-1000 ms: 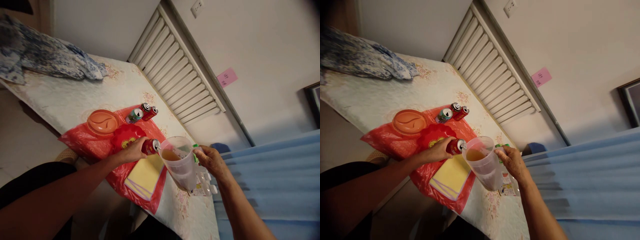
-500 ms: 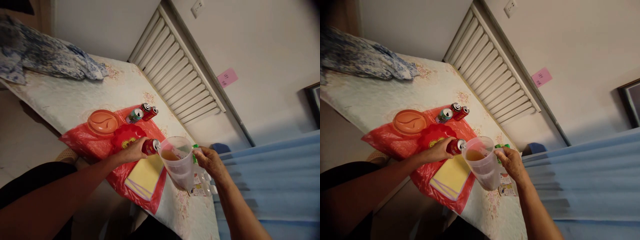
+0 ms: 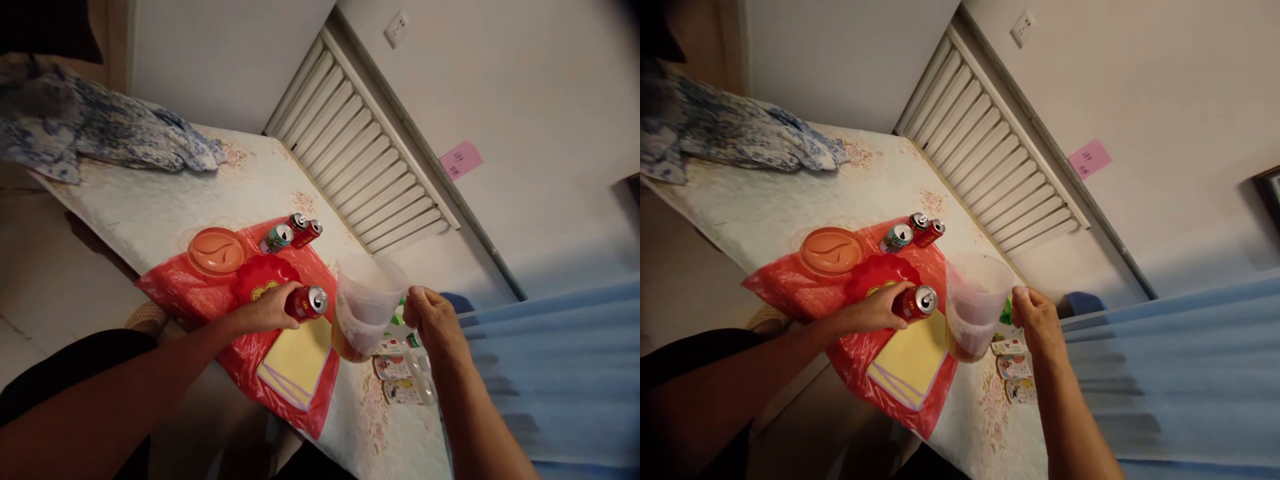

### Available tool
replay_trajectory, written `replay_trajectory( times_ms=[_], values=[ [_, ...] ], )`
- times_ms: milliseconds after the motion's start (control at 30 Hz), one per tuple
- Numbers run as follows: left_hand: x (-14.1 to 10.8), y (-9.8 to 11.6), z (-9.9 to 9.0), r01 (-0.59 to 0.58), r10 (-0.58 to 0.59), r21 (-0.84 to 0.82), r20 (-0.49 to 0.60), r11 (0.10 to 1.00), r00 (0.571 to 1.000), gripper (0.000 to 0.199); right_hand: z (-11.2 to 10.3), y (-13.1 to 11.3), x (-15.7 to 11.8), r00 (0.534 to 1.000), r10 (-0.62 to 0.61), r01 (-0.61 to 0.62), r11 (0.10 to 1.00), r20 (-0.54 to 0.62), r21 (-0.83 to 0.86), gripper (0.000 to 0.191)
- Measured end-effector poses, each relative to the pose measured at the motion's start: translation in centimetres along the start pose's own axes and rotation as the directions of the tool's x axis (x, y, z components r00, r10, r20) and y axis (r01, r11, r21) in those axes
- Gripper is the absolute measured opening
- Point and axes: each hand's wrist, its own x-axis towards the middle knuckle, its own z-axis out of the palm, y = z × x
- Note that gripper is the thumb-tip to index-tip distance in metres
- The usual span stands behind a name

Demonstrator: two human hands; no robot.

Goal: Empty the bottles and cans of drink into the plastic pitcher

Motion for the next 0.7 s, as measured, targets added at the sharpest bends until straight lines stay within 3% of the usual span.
replay_trajectory(
  times_ms=[167, 333, 567, 700],
  values=[
    [-0.7, -0.2, 0.0, -0.024, 0.051, -0.126, 0.213, 0.992, 0.976, 0.073, 2.6, -0.4, 1.5, 0.995, 0.058, -0.029, 0.949, -0.084, 0.315, 0.055],
    [-1.4, -0.5, 1.2, 0.032, 0.056, -0.200, 0.422, 0.979, 0.905, 0.082, 5.5, -0.3, 2.9, 0.974, 0.112, 0.009, 0.851, -0.198, 0.526, 0.045],
    [-1.7, -0.3, 2.1, 0.081, 0.014, -0.149, 0.545, 0.985, 0.838, 0.081, 10.2, 0.4, 3.4, 0.976, 0.152, 0.005, 0.701, -0.156, 0.713, 0.040],
    [-1.6, -0.3, 2.3, 0.053, 0.009, -0.097, 0.551, 0.994, 0.835, 0.080, 13.0, 1.5, 3.4, 0.985, 0.150, -0.041, 0.683, -0.085, 0.730, 0.038]
  ],
)
